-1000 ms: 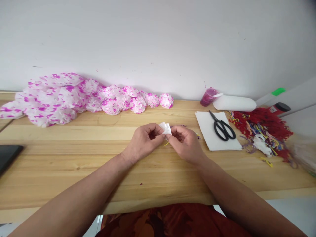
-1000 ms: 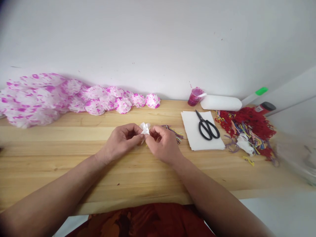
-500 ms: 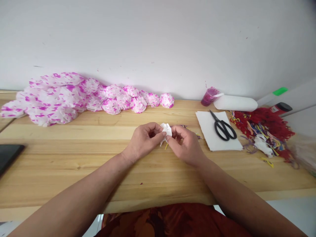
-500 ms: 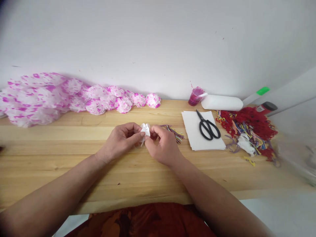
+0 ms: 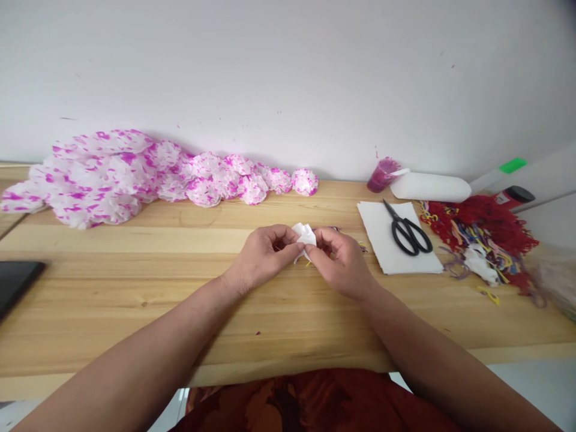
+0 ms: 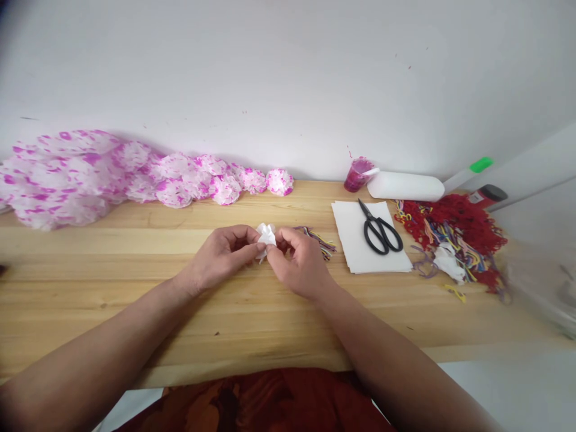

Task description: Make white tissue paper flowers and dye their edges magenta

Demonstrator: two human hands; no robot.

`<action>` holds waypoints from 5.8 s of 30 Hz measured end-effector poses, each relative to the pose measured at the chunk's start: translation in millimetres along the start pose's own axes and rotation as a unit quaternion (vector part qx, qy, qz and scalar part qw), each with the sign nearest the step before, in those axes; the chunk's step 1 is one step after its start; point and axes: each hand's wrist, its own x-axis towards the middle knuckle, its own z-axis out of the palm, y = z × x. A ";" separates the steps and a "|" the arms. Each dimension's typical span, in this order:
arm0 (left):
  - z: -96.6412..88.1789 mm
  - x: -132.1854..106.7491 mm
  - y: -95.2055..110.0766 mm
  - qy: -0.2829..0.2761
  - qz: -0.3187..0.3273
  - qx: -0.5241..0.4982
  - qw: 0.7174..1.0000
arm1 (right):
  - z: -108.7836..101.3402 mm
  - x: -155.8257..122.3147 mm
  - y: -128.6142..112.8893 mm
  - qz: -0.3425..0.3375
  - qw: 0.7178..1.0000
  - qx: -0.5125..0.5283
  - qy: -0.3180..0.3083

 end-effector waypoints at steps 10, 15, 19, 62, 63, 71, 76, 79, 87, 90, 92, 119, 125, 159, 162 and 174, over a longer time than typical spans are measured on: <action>-2.8 1.2 -1.4 -0.027 -0.008 -0.015 0.999 | -4.1 2.7 0.0 0.008 0.993 0.109 -0.039; -2.8 0.6 -0.3 -0.033 -0.004 -0.007 0.999 | -4.6 2.8 0.8 0.000 0.993 0.106 -0.042; -3.5 0.5 -1.8 -0.041 -0.002 -0.017 0.999 | -4.8 3.6 1.5 0.008 0.991 0.123 -0.045; -7.2 0.4 -3.5 -0.061 0.017 -0.019 0.998 | -6.0 3.5 1.0 0.005 0.990 0.121 -0.071; -7.4 0.4 -3.2 -0.063 0.018 -0.017 0.998 | -6.1 3.1 0.8 0.003 0.991 0.118 -0.069; -4.8 -1.5 2.0 -0.045 0.054 0.061 0.996 | -6.3 0.9 -1.7 -0.023 0.997 0.062 -0.050; -3.3 -3.1 5.6 -0.025 0.060 0.084 0.994 | -5.8 0.0 -2.4 -0.021 0.999 0.024 -0.035; -2.7 -3.2 6.1 -0.012 0.054 0.083 0.995 | -5.7 -1.5 -2.2 -0.033 0.999 -0.012 -0.027; -5.5 1.3 -2.1 -0.047 0.026 -0.012 0.998 | -4.3 -3.0 0.8 -0.025 0.999 -0.009 -0.027; -6.8 0.9 -3.1 -0.062 0.030 -0.019 0.997 | -4.0 -2.6 1.8 -0.019 0.999 0.012 -0.037; -6.8 -0.4 -2.0 -0.063 0.036 -0.010 0.997 | -4.1 -2.7 1.9 -0.018 0.999 0.023 -0.041; -6.3 -5.6 7.3 -0.023 0.101 0.146 0.984 | -6.8 -5.1 -4.5 -0.143 0.983 -0.112 -0.017; -9.6 -2.3 4.2 -0.066 0.052 0.051 0.995 | -7.0 -3.8 -1.5 -0.037 0.997 0.017 -0.067; -4.3 -4.0 3.5 -0.041 0.090 0.077 0.992 | -6.9 -1.2 -1.4 -0.044 0.998 0.046 -0.002; -2.6 -2.3 4.9 -0.022 0.040 -0.001 0.999 | -5.2 -1.7 -2.7 -0.065 0.998 0.011 0.015; -2.4 -1.3 -2.0 0.008 0.043 -0.032 0.999 | -3.7 -0.7 1.9 0.010 0.996 0.093 -0.010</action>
